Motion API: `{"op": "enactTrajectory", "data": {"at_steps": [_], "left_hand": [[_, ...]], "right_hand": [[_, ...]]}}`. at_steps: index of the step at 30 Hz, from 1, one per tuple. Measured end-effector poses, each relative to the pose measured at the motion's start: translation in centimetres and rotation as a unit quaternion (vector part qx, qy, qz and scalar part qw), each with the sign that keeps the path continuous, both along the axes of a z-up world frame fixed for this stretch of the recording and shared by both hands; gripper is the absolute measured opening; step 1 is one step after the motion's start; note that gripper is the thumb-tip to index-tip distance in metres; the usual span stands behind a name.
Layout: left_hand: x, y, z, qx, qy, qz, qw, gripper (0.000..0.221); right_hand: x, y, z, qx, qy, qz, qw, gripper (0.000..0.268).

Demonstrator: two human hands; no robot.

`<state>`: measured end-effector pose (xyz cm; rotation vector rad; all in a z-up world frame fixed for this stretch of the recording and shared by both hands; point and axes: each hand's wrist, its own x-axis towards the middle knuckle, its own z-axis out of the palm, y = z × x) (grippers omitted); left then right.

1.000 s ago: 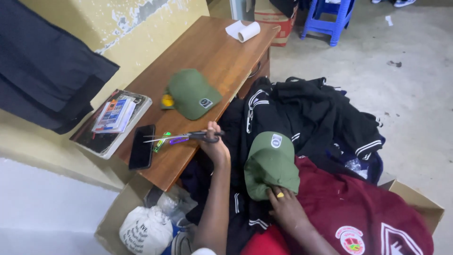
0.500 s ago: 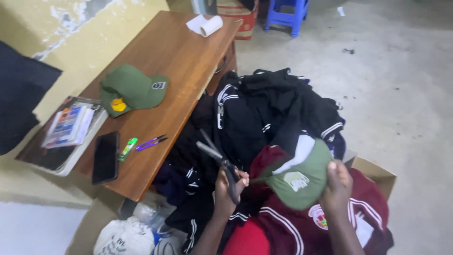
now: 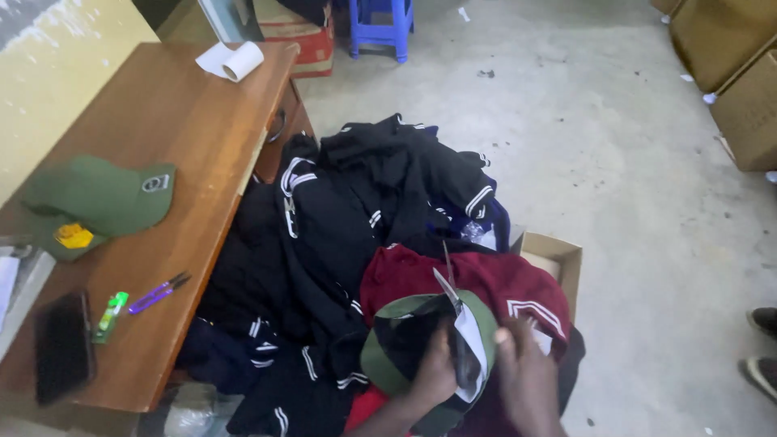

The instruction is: Trimming excess threads with scissors and inserting paper liners into caps as part of a finishing process.

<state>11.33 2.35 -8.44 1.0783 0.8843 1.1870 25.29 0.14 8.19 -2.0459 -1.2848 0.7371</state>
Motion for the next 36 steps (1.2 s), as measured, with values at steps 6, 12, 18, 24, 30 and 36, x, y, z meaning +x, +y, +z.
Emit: {"op": "enactTrajectory", "data": {"at_steps": [6,12,18,24,30,36], "left_hand": [[1.3,0.6,3.4,-0.026,0.215,0.127,0.968,0.078],[-1.6,2.4,9.4,-0.010,0.016,0.130,0.991,0.038],[-3.8,3.6,10.7,-0.041,0.079,0.133,0.987,0.011],[-2.2,4.5,11.1,-0.028,-0.106,-0.044,0.993,0.030],[-0.1,3.5,9.1,-0.129,-0.166,0.008,0.978,0.041],[0.0,2.3,7.6,-0.151,0.028,0.049,0.987,0.049]], "right_hand": [[0.3,-1.9,-4.1,0.034,0.124,0.288,0.949,0.118],[4.5,2.9,-17.0,0.084,-0.259,0.278,0.921,0.050],[4.4,3.1,-10.6,-0.109,0.591,0.147,0.786,0.056],[4.6,5.3,-10.3,0.096,0.647,-0.025,0.756,0.054],[3.3,3.6,-8.8,0.058,0.256,-0.123,0.957,0.031],[2.1,0.4,-8.1,0.216,0.340,-0.158,0.901,0.058]]}}
